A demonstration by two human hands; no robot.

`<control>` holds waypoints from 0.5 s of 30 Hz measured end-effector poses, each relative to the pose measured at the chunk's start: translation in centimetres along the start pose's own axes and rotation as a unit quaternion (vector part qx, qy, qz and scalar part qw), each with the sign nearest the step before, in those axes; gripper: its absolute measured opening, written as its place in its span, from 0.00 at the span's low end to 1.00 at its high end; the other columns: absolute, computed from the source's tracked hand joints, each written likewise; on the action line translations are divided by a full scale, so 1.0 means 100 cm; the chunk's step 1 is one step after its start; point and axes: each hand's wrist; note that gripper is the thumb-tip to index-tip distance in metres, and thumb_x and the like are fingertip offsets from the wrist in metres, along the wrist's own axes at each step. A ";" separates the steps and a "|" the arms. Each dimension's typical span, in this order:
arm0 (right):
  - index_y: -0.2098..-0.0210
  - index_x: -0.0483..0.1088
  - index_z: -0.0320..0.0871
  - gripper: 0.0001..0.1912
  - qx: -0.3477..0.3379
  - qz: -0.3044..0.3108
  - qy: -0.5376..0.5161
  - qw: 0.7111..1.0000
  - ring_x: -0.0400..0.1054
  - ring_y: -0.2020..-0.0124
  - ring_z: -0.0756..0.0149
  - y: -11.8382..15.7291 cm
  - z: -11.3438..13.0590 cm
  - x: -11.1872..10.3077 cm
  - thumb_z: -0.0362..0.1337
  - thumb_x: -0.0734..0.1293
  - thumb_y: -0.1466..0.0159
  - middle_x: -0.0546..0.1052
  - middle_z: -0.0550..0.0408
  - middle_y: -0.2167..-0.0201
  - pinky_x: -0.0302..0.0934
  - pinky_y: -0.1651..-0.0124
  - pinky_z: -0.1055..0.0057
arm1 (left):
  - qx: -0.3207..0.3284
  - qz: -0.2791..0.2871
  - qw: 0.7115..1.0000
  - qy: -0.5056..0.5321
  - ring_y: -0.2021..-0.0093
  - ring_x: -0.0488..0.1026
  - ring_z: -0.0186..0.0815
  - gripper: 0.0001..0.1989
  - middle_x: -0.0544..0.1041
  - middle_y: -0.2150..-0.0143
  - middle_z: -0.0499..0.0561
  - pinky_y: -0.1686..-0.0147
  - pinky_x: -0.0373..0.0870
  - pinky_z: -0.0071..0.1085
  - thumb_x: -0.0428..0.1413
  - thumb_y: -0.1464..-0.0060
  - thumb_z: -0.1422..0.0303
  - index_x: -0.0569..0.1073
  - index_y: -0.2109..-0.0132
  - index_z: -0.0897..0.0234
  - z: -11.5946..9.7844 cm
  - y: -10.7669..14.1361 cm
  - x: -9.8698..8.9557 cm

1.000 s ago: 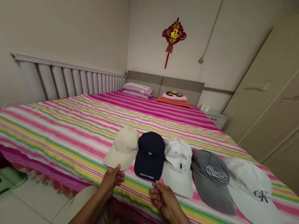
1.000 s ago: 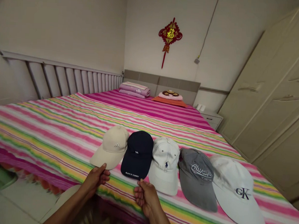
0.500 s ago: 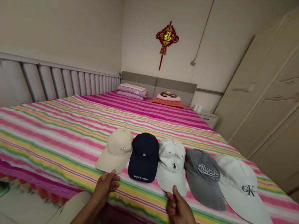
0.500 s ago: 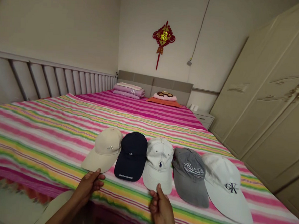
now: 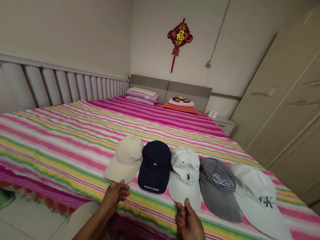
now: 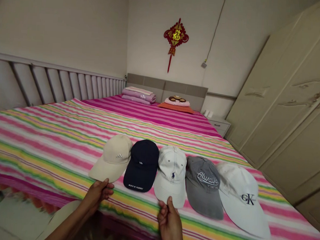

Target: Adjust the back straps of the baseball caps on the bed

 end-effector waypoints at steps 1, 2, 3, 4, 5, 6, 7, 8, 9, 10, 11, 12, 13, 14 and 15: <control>0.76 0.59 0.41 0.16 0.002 0.003 0.003 1.000 0.57 0.91 0.80 -0.001 0.000 -0.001 0.41 0.71 0.50 0.70 0.63 0.87 0.50 0.91 0.84 | -0.001 0.005 1.000 -0.002 0.86 0.67 0.28 0.10 0.70 0.86 0.48 0.87 0.60 0.21 0.52 0.49 0.70 0.67 0.76 0.70 0.000 0.000 -0.001; 0.76 0.60 0.41 0.17 0.004 0.005 0.007 1.000 0.57 0.91 0.80 -0.001 0.000 -0.002 0.42 0.72 0.51 0.70 0.63 0.86 0.49 0.91 0.84 | -0.001 0.009 1.000 -0.004 0.86 0.67 0.28 0.11 0.70 0.86 0.48 0.86 0.60 0.21 0.52 0.49 0.70 0.67 0.77 0.70 0.001 0.000 -0.001; 0.76 0.60 0.41 0.17 0.007 0.007 0.011 1.000 0.57 0.91 0.80 -0.002 0.001 -0.003 0.42 0.72 0.52 0.70 0.63 0.86 0.49 0.91 0.84 | -0.001 0.012 1.000 -0.005 0.86 0.67 0.28 0.11 0.70 0.86 0.48 0.86 0.60 0.21 0.52 0.49 0.70 0.67 0.77 0.70 0.001 0.000 -0.002; 0.76 0.60 0.41 0.18 0.010 0.009 0.015 1.000 0.56 0.91 0.80 -0.002 0.001 -0.004 0.42 0.72 0.52 0.69 0.63 0.86 0.49 0.91 0.84 | -0.001 0.014 1.000 -0.007 0.86 0.67 0.28 0.11 0.70 0.86 0.48 0.86 0.60 0.21 0.52 0.49 0.69 0.68 0.77 0.70 0.001 0.000 -0.003; 0.76 0.60 0.41 0.18 0.012 0.012 0.018 1.000 0.56 0.91 0.80 -0.002 0.001 -0.005 0.42 0.73 0.53 0.69 0.63 0.86 0.49 0.91 0.84 | 0.000 0.017 1.000 -0.007 0.86 0.67 0.28 0.12 0.70 0.86 0.48 0.86 0.60 0.21 0.52 0.49 0.69 0.68 0.78 0.70 0.001 0.001 -0.003; 0.75 0.60 0.41 0.18 0.014 0.014 0.022 1.000 0.56 0.91 0.80 -0.003 0.001 -0.006 0.42 0.73 0.53 0.69 0.63 0.86 0.48 0.91 0.84 | 0.001 0.020 1.000 -0.006 0.86 0.67 0.28 0.12 0.70 0.86 0.48 0.86 0.60 0.21 0.52 0.50 0.68 0.68 0.78 0.70 0.002 0.001 -0.003; 0.75 0.61 0.41 0.19 0.015 0.017 0.026 0.999 0.55 0.91 0.80 -0.003 0.000 -0.007 0.42 0.73 0.54 0.69 0.64 0.86 0.48 0.91 0.84 | 0.003 0.022 1.000 -0.004 0.86 0.67 0.28 0.13 0.70 0.86 0.48 0.85 0.60 0.21 0.53 0.51 0.67 0.68 0.78 0.70 0.002 0.001 -0.004; 0.75 0.61 0.41 0.19 0.014 0.021 0.033 0.999 0.55 0.91 0.80 -0.003 -0.001 -0.008 0.42 0.74 0.55 0.69 0.64 0.86 0.48 0.91 0.83 | 0.003 0.025 1.000 -0.003 0.86 0.67 0.28 0.13 0.70 0.86 0.49 0.85 0.60 0.21 0.54 0.52 0.66 0.67 0.79 0.70 0.002 0.002 -0.004; 0.75 0.61 0.41 0.20 0.012 0.025 0.042 0.999 0.55 0.91 0.80 -0.003 -0.002 -0.009 0.42 0.75 0.57 0.69 0.64 0.86 0.48 0.91 0.83 | 0.002 0.027 1.000 -0.003 0.85 0.67 0.28 0.13 0.70 0.86 0.49 0.85 0.60 0.21 0.55 0.53 0.64 0.67 0.79 0.70 0.001 0.002 -0.004; 0.74 0.61 0.41 0.21 0.009 0.030 0.053 0.998 0.55 0.91 0.80 -0.003 -0.004 -0.011 0.41 0.75 0.58 0.69 0.64 0.85 0.48 0.91 0.83 | 0.003 0.028 1.000 -0.004 0.85 0.67 0.28 0.14 0.70 0.86 0.49 0.85 0.60 0.22 0.56 0.54 0.63 0.67 0.79 0.69 0.001 0.002 -0.004; 0.74 0.61 0.41 0.21 0.008 0.036 0.064 0.997 0.55 0.91 0.81 -0.003 -0.005 -0.012 0.41 0.76 0.59 0.69 0.64 0.85 0.48 0.90 0.83 | 0.005 0.028 1.000 -0.005 0.85 0.67 0.28 0.14 0.70 0.86 0.48 0.85 0.60 0.22 0.57 0.56 0.61 0.67 0.78 0.69 0.001 0.003 -0.004; 0.74 0.61 0.41 0.22 0.007 0.043 0.075 0.996 0.55 0.90 0.81 -0.003 -0.007 -0.013 0.40 0.76 0.60 0.69 0.64 0.85 0.49 0.90 0.83 | 0.008 0.029 1.000 -0.008 0.85 0.67 0.28 0.15 0.70 0.86 0.48 0.84 0.60 0.22 0.57 0.57 0.60 0.66 0.78 0.69 0.002 0.003 -0.004; 0.75 0.60 0.41 0.23 0.005 0.050 0.082 0.995 0.55 0.90 0.81 -0.002 -0.009 -0.014 0.39 0.76 0.61 0.69 0.64 0.85 0.49 0.89 0.83 | 0.011 0.030 0.999 -0.011 0.85 0.67 0.28 0.16 0.70 0.85 0.48 0.84 0.60 0.22 0.57 0.58 0.58 0.66 0.77 0.68 0.002 0.004 -0.004; 0.75 0.60 0.42 0.23 0.003 0.056 0.086 0.995 0.55 0.90 0.81 -0.002 -0.011 -0.015 0.39 0.77 0.63 0.70 0.64 0.85 0.49 0.88 0.83 | 0.013 0.029 0.999 -0.013 0.85 0.67 0.28 0.16 0.70 0.85 0.47 0.84 0.60 0.22 0.57 0.58 0.57 0.66 0.77 0.68 0.002 0.005 -0.003; 0.75 0.60 0.42 0.24 0.001 0.060 0.088 0.994 0.55 0.89 0.81 -0.002 -0.012 -0.016 0.38 0.77 0.64 0.70 0.64 0.85 0.49 0.88 0.84 | 0.015 0.027 0.999 -0.014 0.85 0.67 0.28 0.17 0.70 0.84 0.46 0.84 0.60 0.23 0.57 0.59 0.57 0.65 0.76 0.67 0.003 0.007 -0.003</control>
Point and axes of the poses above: each hand's wrist, its own y-axis away from the middle knuckle, its own x-axis out of the palm, z = x × y
